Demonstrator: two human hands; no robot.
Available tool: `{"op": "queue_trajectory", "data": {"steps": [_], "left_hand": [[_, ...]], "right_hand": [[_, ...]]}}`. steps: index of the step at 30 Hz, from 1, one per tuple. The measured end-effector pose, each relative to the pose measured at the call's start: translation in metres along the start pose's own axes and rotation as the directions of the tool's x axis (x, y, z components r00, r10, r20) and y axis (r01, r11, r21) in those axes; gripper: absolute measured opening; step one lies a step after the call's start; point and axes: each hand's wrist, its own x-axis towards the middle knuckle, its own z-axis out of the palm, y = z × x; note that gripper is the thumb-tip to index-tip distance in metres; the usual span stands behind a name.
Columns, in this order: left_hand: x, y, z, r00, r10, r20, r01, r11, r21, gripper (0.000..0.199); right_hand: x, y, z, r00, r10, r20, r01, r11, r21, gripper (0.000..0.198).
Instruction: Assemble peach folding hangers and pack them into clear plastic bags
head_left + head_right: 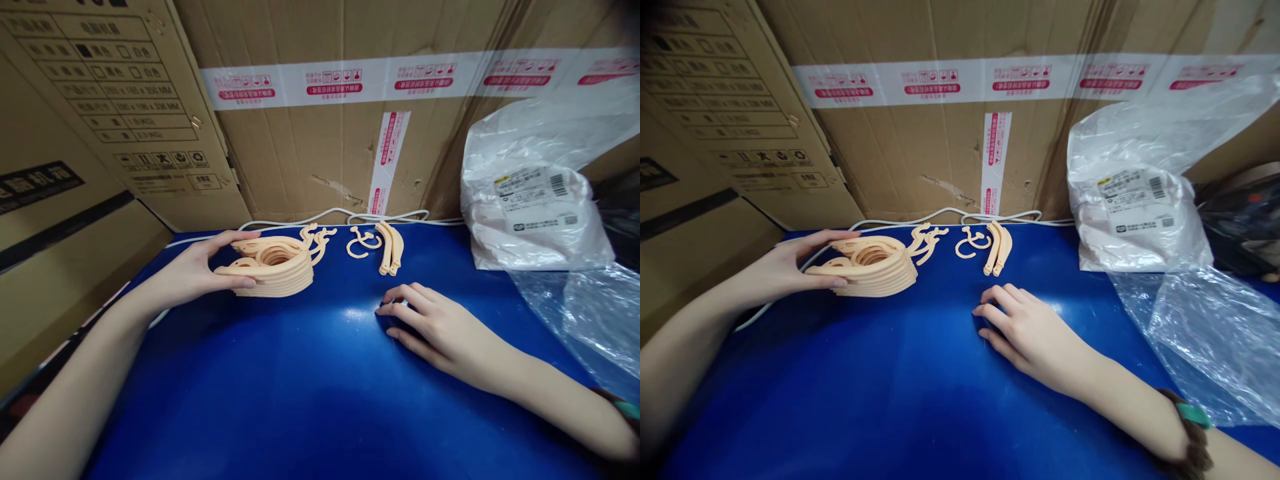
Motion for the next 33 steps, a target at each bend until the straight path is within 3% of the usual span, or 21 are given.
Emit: {"op": "queue_trajectory", "data": {"steps": [27, 33], "left_hand": [[-0.001, 0.002, 0.000, 1.000, 0.022, 0.017, -0.023, 1.000, 0.019, 0.077], [0.001, -0.007, -0.002, 0.999, 0.034, 0.042, -0.036, 0.998, 0.046, 0.080]], "right_hand": [[0.000, 0.000, 0.000, 1.000, -0.005, -0.014, 0.005, 1.000, -0.008, 0.025], [0.000, 0.000, 0.000, 1.000, 0.005, 0.015, -0.005, 1.000, -0.005, 0.026]]}}
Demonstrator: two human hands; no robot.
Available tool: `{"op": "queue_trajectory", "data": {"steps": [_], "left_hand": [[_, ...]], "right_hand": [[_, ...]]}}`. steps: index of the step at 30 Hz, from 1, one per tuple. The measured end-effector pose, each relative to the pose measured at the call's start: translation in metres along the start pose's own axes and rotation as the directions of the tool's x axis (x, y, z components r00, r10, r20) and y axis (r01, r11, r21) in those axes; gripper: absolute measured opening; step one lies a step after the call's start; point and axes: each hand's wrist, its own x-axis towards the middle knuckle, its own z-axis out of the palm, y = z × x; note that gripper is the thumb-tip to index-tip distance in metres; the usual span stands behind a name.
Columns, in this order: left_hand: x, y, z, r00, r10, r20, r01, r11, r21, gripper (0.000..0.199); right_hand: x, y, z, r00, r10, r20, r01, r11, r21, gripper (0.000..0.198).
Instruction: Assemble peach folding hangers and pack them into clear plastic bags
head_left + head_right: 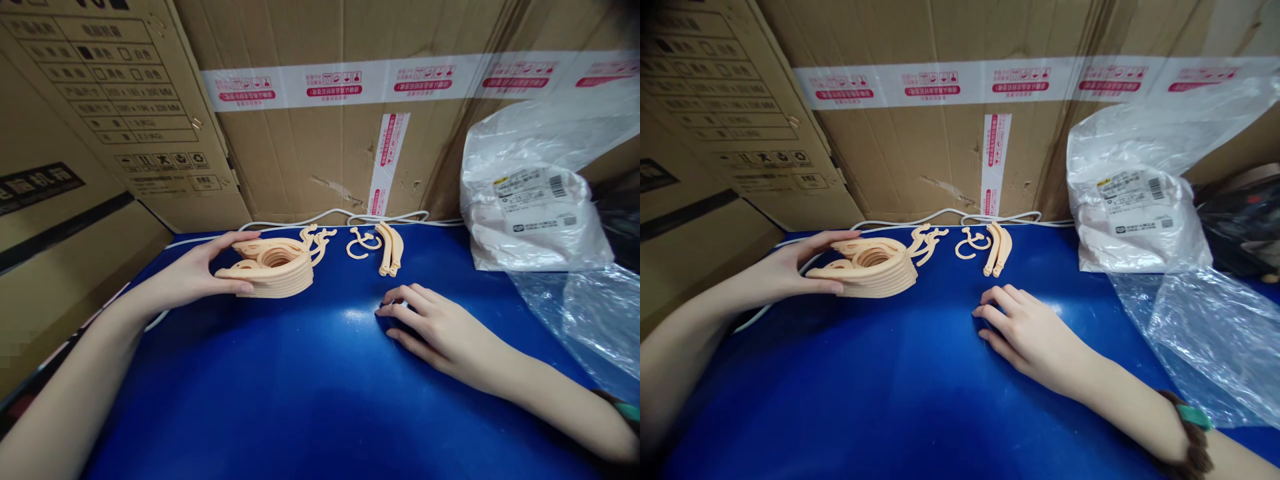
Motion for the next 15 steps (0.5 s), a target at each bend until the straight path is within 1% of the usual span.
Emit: {"op": "queue_trajectory", "data": {"steps": [3, 6, 11, 15], "left_hand": [[-0.0003, -0.0074, -0.0025, 1.000, -0.006, 0.022, 0.005, 1.000, 0.021, 0.088], [-0.0018, -0.0078, -0.0054, 0.999, -0.009, 0.052, 0.009, 1.000, 0.007, 0.092], [-0.0042, -0.0001, -0.0086, 0.997, -0.036, 0.072, 0.036, 0.999, -0.004, 0.093], [-0.0037, -0.0021, -0.0086, 0.996, -0.044, 0.075, 0.044, 0.999, 0.004, 0.093]], "right_hand": [[0.0001, -0.0001, -0.0001, 1.000, -0.002, 0.004, 0.002, 1.000, 0.003, 0.026], [0.0001, -0.0004, -0.0004, 1.000, -0.002, 0.012, 0.002, 1.000, 0.001, 0.026], [-0.0005, -0.0008, -0.0009, 1.000, 0.002, 0.021, -0.002, 1.000, 0.002, 0.027], [-0.0003, -0.0009, -0.0012, 1.000, 0.001, 0.019, -0.001, 1.000, -0.001, 0.027]]}}
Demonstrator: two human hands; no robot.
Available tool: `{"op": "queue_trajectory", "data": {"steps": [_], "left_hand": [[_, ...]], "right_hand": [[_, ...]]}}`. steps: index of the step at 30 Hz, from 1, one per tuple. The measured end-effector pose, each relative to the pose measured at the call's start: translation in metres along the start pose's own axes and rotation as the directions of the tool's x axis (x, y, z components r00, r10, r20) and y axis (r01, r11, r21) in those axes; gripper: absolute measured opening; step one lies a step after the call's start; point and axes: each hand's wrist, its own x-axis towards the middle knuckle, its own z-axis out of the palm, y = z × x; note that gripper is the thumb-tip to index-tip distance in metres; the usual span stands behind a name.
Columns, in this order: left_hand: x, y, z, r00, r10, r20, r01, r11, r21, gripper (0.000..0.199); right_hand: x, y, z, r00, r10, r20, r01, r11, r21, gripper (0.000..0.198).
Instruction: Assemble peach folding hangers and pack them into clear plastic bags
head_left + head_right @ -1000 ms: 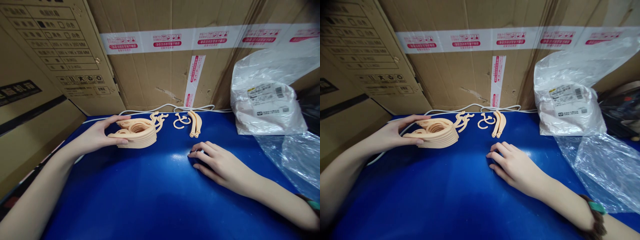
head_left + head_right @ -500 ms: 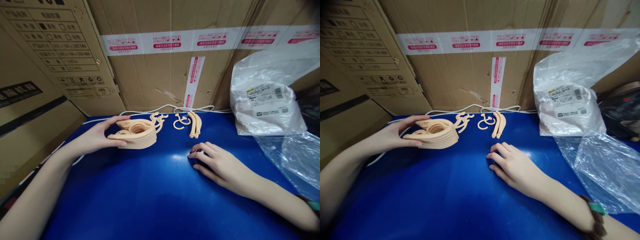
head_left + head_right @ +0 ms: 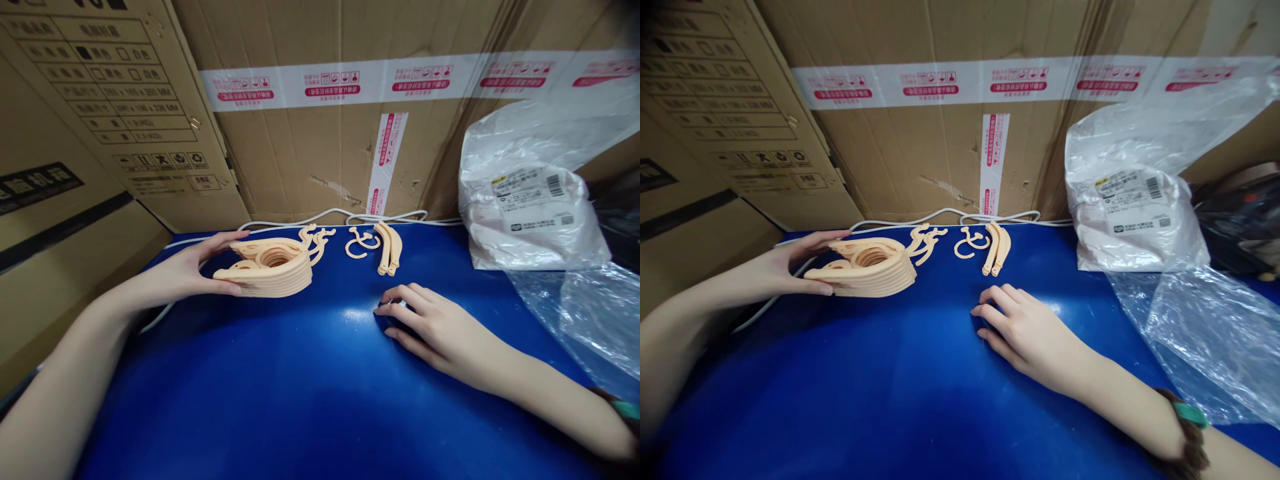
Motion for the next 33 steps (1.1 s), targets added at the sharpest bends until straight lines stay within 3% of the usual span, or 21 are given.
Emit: {"op": "queue_trajectory", "data": {"steps": [16, 25, 29, 33], "left_hand": [[0.002, -0.010, 0.004, 0.991, 0.112, -0.071, -0.109, 0.993, 0.049, 0.082], [0.010, -0.030, 0.008, 0.925, 0.363, -0.110, -0.335, 0.918, 0.211, 0.081], [0.009, -0.030, 0.008, 0.937, 0.334, -0.103, -0.310, 0.930, 0.197, 0.082], [0.005, -0.027, 0.007, 0.974, 0.222, -0.039, -0.215, 0.968, 0.131, 0.094]], "right_hand": [[0.000, 0.001, 0.001, 1.000, -0.004, -0.007, 0.004, 1.000, 0.005, 0.028], [0.000, 0.001, 0.001, 1.000, -0.012, -0.009, 0.012, 1.000, 0.006, 0.027], [0.000, 0.001, 0.001, 1.000, -0.017, -0.013, 0.017, 1.000, 0.004, 0.027], [0.000, 0.001, 0.000, 1.000, -0.015, -0.015, 0.015, 1.000, 0.009, 0.027]]}}
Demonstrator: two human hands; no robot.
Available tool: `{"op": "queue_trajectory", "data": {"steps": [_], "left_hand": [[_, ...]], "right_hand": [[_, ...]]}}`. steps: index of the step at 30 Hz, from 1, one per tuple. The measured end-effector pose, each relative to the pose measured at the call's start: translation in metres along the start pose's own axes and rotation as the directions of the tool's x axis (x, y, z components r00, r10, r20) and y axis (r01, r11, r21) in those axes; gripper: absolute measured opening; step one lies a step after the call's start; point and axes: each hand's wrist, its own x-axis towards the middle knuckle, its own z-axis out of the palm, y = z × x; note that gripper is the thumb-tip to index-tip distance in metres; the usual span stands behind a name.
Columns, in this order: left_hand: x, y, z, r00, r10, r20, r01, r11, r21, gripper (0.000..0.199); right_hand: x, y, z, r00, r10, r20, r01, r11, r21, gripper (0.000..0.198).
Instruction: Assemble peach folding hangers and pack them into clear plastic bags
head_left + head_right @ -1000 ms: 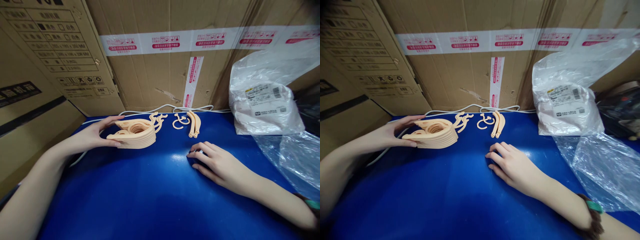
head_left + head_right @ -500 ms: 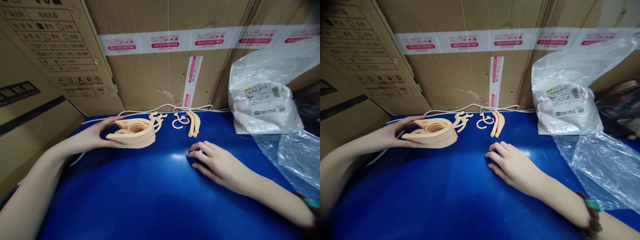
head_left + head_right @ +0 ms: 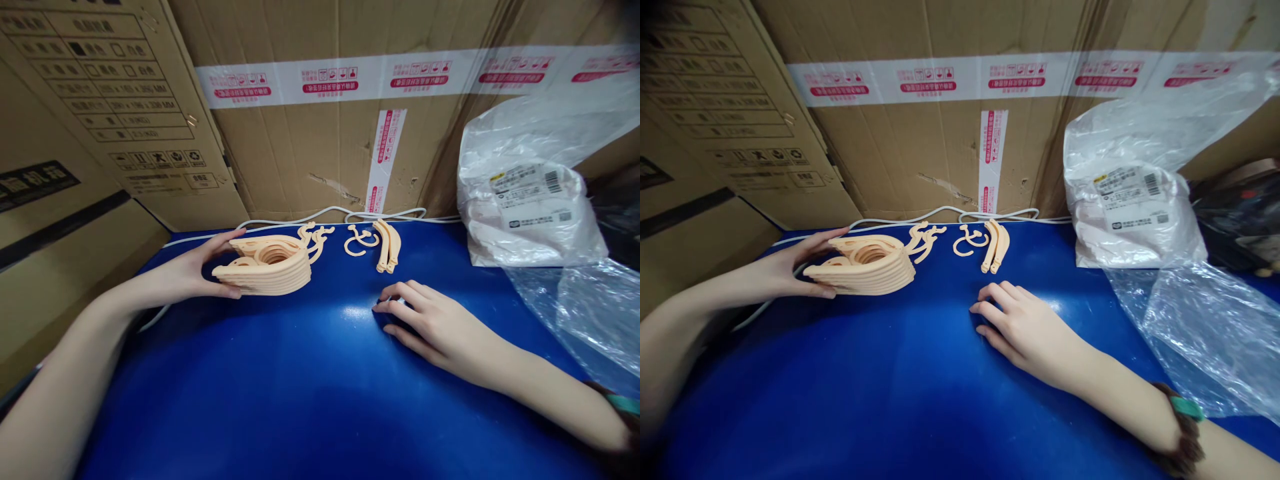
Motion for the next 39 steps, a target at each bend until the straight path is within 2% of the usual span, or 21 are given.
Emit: {"op": "queue_trajectory", "data": {"steps": [4, 13, 15, 21, 24, 28, 30, 32, 34, 35, 37, 38, 39], "left_hand": [[0.001, 0.006, -0.001, 0.993, -0.103, 0.056, 0.107, 0.991, -0.075, 0.099], [0.003, 0.006, 0.001, 0.985, -0.159, 0.059, 0.167, 0.973, -0.162, 0.105], [0.003, 0.004, 0.001, 0.990, -0.135, 0.044, 0.140, 0.979, -0.148, 0.102], [0.004, 0.000, 0.003, 0.998, 0.053, -0.045, -0.053, 0.999, 0.007, 0.077], [0.002, -0.003, 0.005, 0.997, 0.069, -0.047, -0.068, 0.998, 0.016, 0.081], [-0.003, -0.008, 0.006, 0.999, 0.018, -0.042, -0.017, 0.999, 0.030, 0.095], [-0.004, -0.002, 0.005, 0.997, 0.021, -0.068, -0.017, 0.998, 0.057, 0.105], [-0.003, 0.015, 0.003, 0.987, 0.064, -0.146, -0.051, 0.995, 0.088, 0.110], [-0.001, 0.044, 0.004, 0.946, 0.162, -0.280, -0.125, 0.981, 0.145, 0.105], [-0.001, 0.062, 0.008, 0.908, 0.224, -0.353, -0.165, 0.968, 0.189, 0.097], [-0.002, 0.097, 0.021, 0.769, 0.355, -0.531, -0.222, 0.928, 0.299, 0.073], [-0.003, 0.113, 0.032, 0.726, 0.408, -0.554, -0.273, 0.910, 0.313, 0.060], [-0.005, 0.125, 0.044, 0.719, 0.476, -0.507, -0.354, 0.878, 0.322, 0.052]], "right_hand": [[0.000, 0.000, 0.000, 1.000, 0.000, -0.001, 0.000, 1.000, -0.003, 0.027], [0.000, 0.000, 0.000, 1.000, -0.002, -0.001, 0.002, 1.000, -0.012, 0.027], [0.000, 0.000, 0.000, 1.000, -0.003, -0.006, 0.003, 1.000, -0.012, 0.027], [0.000, -0.001, -0.001, 1.000, 0.001, 0.002, -0.001, 1.000, -0.011, 0.027], [0.000, 0.000, 0.000, 1.000, 0.002, 0.000, -0.002, 1.000, -0.012, 0.027], [0.000, -0.001, -0.001, 1.000, 0.006, 0.005, -0.006, 1.000, -0.009, 0.027], [0.000, -0.001, -0.001, 1.000, 0.015, 0.019, -0.015, 1.000, -0.002, 0.027], [0.001, -0.001, -0.002, 0.999, 0.029, 0.034, -0.029, 1.000, 0.008, 0.026], [0.003, -0.002, -0.003, 0.999, 0.034, 0.035, -0.035, 0.999, 0.014, 0.026], [0.004, -0.001, -0.004, 0.999, 0.032, 0.026, -0.032, 0.999, 0.012, 0.026], [0.010, 0.000, -0.007, 1.000, 0.016, -0.007, -0.016, 1.000, -0.008, 0.025], [0.014, 0.001, -0.009, 1.000, 0.003, -0.027, -0.004, 1.000, -0.027, 0.025], [0.019, 0.002, -0.011, 0.999, -0.014, -0.049, 0.012, 0.999, -0.050, 0.025]]}}
